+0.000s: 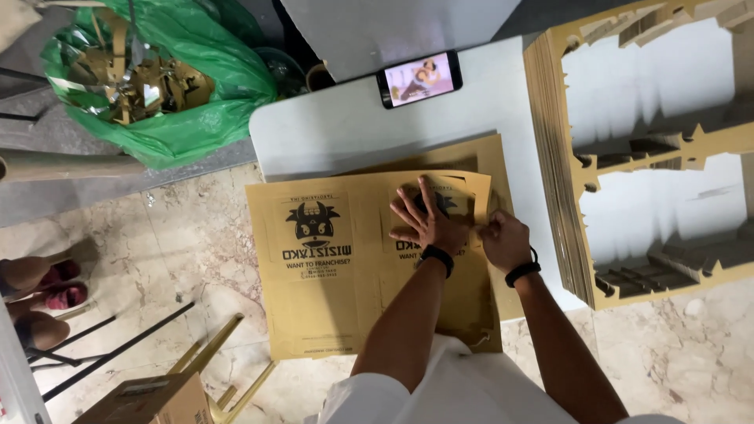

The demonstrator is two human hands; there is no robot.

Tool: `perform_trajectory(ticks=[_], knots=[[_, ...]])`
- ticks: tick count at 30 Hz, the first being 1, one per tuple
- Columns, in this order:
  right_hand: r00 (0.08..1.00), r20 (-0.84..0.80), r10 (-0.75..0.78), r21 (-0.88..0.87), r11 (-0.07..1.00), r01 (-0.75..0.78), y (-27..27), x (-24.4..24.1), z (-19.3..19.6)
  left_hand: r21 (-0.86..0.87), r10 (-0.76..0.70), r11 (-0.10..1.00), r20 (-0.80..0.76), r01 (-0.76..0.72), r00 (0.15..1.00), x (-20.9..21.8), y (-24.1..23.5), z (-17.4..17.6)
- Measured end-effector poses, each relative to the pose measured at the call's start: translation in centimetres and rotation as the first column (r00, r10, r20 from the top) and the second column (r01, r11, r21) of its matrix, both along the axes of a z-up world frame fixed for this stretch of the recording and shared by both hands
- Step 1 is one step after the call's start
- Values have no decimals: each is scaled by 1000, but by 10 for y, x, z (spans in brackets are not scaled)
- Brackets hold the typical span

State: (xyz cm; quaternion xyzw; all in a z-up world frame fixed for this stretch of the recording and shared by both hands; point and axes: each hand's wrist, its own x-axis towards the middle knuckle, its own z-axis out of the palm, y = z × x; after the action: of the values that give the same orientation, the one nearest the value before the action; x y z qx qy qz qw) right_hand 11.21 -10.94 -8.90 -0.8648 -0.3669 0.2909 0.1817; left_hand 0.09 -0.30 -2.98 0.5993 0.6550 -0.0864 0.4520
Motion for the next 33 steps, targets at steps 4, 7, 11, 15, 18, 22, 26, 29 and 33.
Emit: perform_trajectory(ticks=[4, 7, 11, 15, 18, 22, 26, 29, 33], knots=[[923, -334, -191, -196, 972, 130, -7, 26, -6, -21, -13, 1000, 1, 13, 1000, -2, -2, 18], [908, -350, -231, -259, 955, 143, 37, 37, 26, -44, -32, 998, 25, 33, 999, -6, 0, 7], [862, -436, -258, -81, 965, 247, 73, 43, 5, -57, -56, 997, 15, 57, 998, -9, 0, 11], [968, -151, -200, 49, 977, 210, 61, 33, -24, -64, -79, 995, -17, 78, 997, -4, 3, 9], [995, 83, -57, 313, 949, 29, 34, 4, -28, -33, -113, 993, -67, 111, 991, -4, -4, -8], [991, 130, 23, 437, 896, -78, 14, -61, 33, 28, -142, 989, -119, 147, 983, -2, -13, -46], [990, -134, 40, 617, 785, 52, 28, -45, 64, 19, -174, 984, -110, 177, 979, -5, -12, -63], [880, -474, -46, 252, 950, 185, 42, -22, 95, 49, -187, 981, -63, 190, 980, -15, -10, -37], [737, -635, -233, 42, 942, 334, 28, 0, 47, 109, -330, 941, 74, 322, 941, -36, -18, -19]])
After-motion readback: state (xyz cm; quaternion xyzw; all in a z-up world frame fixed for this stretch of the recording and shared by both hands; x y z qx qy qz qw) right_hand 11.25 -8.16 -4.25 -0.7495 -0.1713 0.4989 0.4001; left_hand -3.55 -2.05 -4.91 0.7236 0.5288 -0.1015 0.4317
